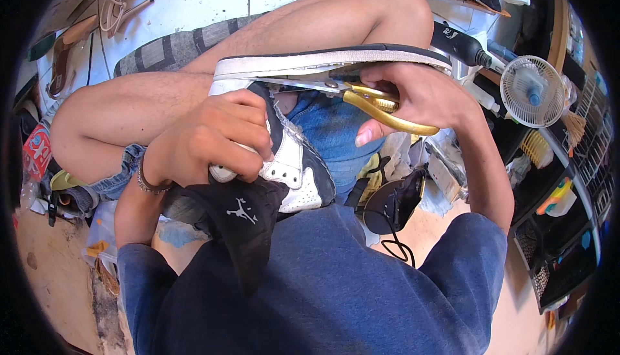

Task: Dismantling and repairing a pair of high-top sneakers.

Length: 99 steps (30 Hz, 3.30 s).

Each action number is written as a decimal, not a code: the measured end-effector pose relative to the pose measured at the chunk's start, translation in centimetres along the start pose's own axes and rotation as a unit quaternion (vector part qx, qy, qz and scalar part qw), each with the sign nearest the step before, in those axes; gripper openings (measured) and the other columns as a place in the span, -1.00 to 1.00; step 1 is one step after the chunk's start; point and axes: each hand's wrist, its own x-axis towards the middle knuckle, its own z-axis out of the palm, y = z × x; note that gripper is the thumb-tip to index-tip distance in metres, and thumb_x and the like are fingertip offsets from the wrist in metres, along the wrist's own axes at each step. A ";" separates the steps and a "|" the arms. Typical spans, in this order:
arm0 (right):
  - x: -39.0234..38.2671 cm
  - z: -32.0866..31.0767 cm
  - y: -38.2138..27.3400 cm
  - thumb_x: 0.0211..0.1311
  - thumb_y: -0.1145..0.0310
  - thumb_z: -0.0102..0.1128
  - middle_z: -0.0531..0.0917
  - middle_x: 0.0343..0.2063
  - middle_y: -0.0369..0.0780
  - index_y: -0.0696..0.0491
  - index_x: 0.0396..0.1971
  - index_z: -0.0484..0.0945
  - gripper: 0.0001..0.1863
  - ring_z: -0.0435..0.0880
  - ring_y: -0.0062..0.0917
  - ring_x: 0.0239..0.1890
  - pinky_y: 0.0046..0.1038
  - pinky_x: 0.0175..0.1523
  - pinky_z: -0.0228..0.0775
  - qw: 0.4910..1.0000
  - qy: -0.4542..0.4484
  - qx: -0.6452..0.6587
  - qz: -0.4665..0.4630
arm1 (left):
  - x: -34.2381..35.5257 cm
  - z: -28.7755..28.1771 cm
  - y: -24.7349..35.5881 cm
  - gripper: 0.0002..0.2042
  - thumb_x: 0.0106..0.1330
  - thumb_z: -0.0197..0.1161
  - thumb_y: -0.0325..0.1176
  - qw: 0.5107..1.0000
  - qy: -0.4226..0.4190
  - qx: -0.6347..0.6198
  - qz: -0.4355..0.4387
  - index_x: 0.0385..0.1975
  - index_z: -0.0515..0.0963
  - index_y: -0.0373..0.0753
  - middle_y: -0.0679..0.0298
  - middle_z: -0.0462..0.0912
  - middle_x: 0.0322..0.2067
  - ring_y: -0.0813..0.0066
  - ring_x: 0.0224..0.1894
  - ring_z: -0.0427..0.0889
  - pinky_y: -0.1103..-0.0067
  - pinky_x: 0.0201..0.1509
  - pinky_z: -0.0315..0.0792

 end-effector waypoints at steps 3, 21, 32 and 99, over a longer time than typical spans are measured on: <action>0.5 -0.4 -0.6 -0.22 -0.25 0.61 0.36 -0.59 -0.32 0.09 -0.41 0.47 -0.28 0.32 -0.50 -0.48 -0.41 -0.36 0.17 0.998 -0.038 0.007 0.047 | -0.1 0.1 0.1 -0.83 -0.12 0.36 -0.31 1.000 -0.011 0.005 -0.010 -0.62 0.49 -0.17 0.35 0.54 -0.47 0.31 -0.36 0.53 0.40 0.00 0.35; 2.7 -3.4 4.1 -0.21 -0.70 0.19 0.44 -0.68 -0.39 0.07 -0.55 0.44 -0.06 0.45 -0.70 -0.64 -0.63 -0.56 0.28 0.975 -0.044 0.214 -0.030 | -0.2 -0.7 0.1 -0.79 -0.12 0.33 -0.32 0.998 0.018 -0.063 0.014 -0.75 0.39 -0.15 0.31 0.60 -0.53 0.32 -0.47 0.53 0.41 -0.10 0.36; 2.9 -4.0 3.4 0.13 -0.56 0.06 0.38 -0.76 -0.37 0.13 -0.55 0.44 -0.14 0.42 -0.71 -0.76 -0.66 -0.70 0.27 0.969 -0.026 0.197 -0.146 | -1.1 -2.1 -2.2 -0.66 -0.16 0.48 -0.33 0.973 0.131 -0.183 0.054 -0.77 0.32 -0.12 0.24 0.66 -0.62 0.41 -0.53 0.57 0.49 -0.19 0.32; 5.4 14.6 -11.5 0.00 -0.11 0.39 0.65 -0.20 -0.02 0.21 -0.05 0.49 -0.28 0.61 -0.22 -0.01 -0.20 0.23 0.28 0.879 0.391 -0.135 -0.239 | -2.1 0.6 1.5 -0.30 0.39 0.31 -0.05 0.899 0.254 0.158 -0.321 0.39 0.26 -0.36 0.06 0.60 -0.02 0.39 0.05 0.55 0.48 0.16 0.44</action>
